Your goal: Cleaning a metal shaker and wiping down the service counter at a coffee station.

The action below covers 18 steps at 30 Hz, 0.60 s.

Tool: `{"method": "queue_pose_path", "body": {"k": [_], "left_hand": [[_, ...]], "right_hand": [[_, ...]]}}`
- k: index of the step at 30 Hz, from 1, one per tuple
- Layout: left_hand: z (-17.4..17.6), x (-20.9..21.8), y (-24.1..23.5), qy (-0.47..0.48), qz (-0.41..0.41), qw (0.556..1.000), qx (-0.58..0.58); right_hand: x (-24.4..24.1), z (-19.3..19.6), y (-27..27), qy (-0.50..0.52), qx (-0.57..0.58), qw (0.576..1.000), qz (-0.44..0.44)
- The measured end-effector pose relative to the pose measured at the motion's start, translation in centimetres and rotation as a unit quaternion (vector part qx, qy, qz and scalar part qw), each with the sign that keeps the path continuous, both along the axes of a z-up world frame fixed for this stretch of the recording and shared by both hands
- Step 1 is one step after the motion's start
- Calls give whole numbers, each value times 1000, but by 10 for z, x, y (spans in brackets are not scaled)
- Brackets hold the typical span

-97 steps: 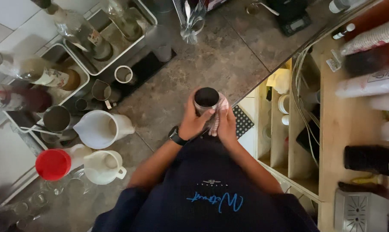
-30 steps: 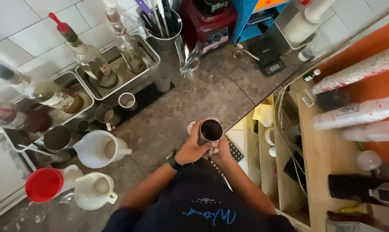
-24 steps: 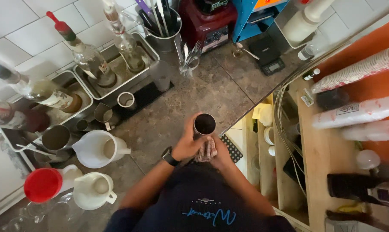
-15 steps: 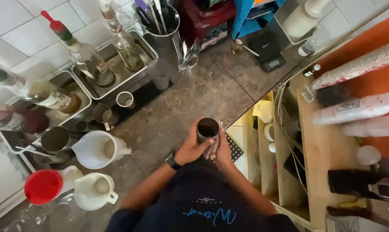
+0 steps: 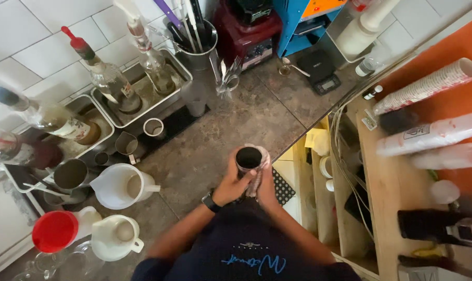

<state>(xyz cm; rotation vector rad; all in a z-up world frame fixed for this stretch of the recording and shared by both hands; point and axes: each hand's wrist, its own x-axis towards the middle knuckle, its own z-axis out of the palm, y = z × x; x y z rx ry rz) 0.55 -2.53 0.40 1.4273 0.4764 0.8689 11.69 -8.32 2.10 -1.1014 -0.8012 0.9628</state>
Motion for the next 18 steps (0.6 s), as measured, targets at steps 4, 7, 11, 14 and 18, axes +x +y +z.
{"method": "queue_pose_path", "body": {"k": [4,7,11,14,18], "left_hand": [[-4,1,-6,-23,-13,1000,2],[-5,1,-2,-3,-11,999,33],[7,2,3,15,15,1000,8],[-4,5,-1,-8,22,998,51],[-3,3,-7,-3,-1,998,61]], "right_hand": [[29,-125,-4,82,-393,904,-148],[11,-60,-5,113,-354,912,-173],[1,-58,-22,-28,-189,980,-47],[2,-55,-21,-38,-201,977,-62],[-2,23,6,141,-373,894,-205]]}}
